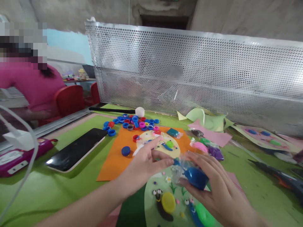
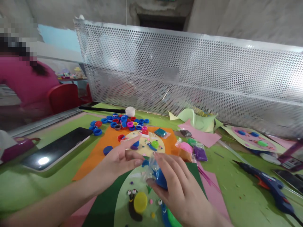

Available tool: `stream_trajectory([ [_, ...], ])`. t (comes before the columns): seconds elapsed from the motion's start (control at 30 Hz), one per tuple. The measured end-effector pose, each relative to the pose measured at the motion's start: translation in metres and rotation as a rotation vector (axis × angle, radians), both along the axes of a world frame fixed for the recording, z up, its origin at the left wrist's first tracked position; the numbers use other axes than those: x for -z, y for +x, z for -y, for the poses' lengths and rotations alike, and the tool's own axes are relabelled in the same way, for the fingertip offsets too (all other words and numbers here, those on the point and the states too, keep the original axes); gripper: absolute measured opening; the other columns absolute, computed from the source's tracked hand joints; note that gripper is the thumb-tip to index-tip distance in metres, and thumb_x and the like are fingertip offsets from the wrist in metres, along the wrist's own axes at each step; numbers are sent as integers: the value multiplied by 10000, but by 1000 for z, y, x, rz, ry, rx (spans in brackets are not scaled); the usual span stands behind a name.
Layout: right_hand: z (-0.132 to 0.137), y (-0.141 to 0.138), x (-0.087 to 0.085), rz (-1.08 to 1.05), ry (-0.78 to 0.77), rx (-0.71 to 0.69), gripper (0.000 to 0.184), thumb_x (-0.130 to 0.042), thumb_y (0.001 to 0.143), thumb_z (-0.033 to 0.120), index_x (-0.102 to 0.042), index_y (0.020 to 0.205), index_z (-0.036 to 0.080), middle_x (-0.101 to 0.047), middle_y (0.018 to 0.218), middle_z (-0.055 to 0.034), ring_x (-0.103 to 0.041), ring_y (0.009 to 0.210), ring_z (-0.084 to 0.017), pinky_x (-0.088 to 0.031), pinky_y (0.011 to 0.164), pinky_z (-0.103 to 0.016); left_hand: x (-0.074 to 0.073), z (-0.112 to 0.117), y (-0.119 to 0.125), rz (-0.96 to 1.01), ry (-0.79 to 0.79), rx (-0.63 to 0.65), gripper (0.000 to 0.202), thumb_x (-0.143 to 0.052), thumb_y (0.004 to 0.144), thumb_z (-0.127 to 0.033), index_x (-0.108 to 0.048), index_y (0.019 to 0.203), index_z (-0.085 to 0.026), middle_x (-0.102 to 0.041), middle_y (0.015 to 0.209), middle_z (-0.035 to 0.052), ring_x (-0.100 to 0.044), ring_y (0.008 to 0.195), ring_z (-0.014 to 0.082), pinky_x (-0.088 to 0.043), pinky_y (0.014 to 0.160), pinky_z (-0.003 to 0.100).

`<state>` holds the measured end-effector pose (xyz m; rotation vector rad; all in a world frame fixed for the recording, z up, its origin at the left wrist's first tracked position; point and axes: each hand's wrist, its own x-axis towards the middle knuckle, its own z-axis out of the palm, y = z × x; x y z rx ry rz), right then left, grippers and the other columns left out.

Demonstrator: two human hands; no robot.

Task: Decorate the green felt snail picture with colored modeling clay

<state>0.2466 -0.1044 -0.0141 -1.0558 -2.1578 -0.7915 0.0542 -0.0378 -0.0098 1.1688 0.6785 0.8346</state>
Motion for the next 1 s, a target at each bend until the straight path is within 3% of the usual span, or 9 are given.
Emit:
stream_trajectory([
  [0.2,-3,2,-2,-49,-90,87,475,-445,895,381,-364,1260,88,-616,1081,-149,-594,999,-232,-548,750,-322,-2,1,-1,-88,93,20,837,-758,659,-275,-314,1365,-204,-688,735,-19,-600,678,139,-414,632,240],
  [0.33,-1,-1,-5,-28,-89,51,439,-429,904,366,-381,1246,94,-644,1044,-134,-599,1003,-233,-552,742,-315,-3,5,-1,-246,420,-48,718,-690,740,-203,-330,1360,-246,-696,759,-34,-612,768,164,-420,776,298],
  [0.43,2,-5,-9,-13,-124,-3,402,-413,911,349,-400,1215,84,-665,990,-131,-621,959,-231,-560,716,-311,-1,9,-3,-286,669,11,677,-614,803,-136,-289,1375,-293,-699,806,-50,-604,853,158,-390,888,306],
  [0.53,3,-8,-12,-14,-128,-25,376,-410,912,334,-414,1193,85,-669,977,-138,-634,932,-230,-566,692,-305,-1,12,-5,-325,756,74,679,-579,822,-116,-261,1381,-332,-689,816,-60,-586,890,161,-375,903,306],
  [0.63,2,-8,-11,-27,-119,-19,378,-417,910,328,-414,1198,83,-668,981,-143,-630,945,-236,-568,686,-308,-6,10,-6,-332,662,3,662,-594,815,-143,-280,1374,-305,-679,819,-48,-582,870,166,-385,872,303],
  [0.73,0,-6,-8,-78,-155,46,405,-434,895,381,-418,1197,111,-659,1021,-131,-621,977,-241,-570,697,-321,-14,2,-8,-280,413,-120,645,-618,813,-259,-284,1366,-265,-665,838,-26,-582,821,164,-411,779,291],
  [0.83,-2,-4,-6,-165,-252,126,450,-524,831,448,-433,1169,165,-665,1018,-99,-642,941,-235,-577,681,-313,-16,-6,-8,-181,224,-142,578,-608,814,-298,-343,1324,-236,-634,859,-12,-570,777,135,-411,704,254],
  [0.93,-5,-1,-3,-306,-393,149,524,-582,790,417,-377,1223,206,-682,980,-64,-671,859,-209,-582,644,-294,-10,-10,-6,-131,191,-102,530,-643,770,-290,-418,1239,-187,-580,808,-11,-537,736,123,-398,664,244],
  [1.0,-7,1,-1,-386,-475,148,561,-590,784,374,-335,1262,228,-679,994,-58,-675,841,-196,-580,626,-284,-4,-10,-4,-127,257,-81,490,-685,725,-299,-468,1150,-190,-517,763,-28,-499,699,120,-384,630,242],
])
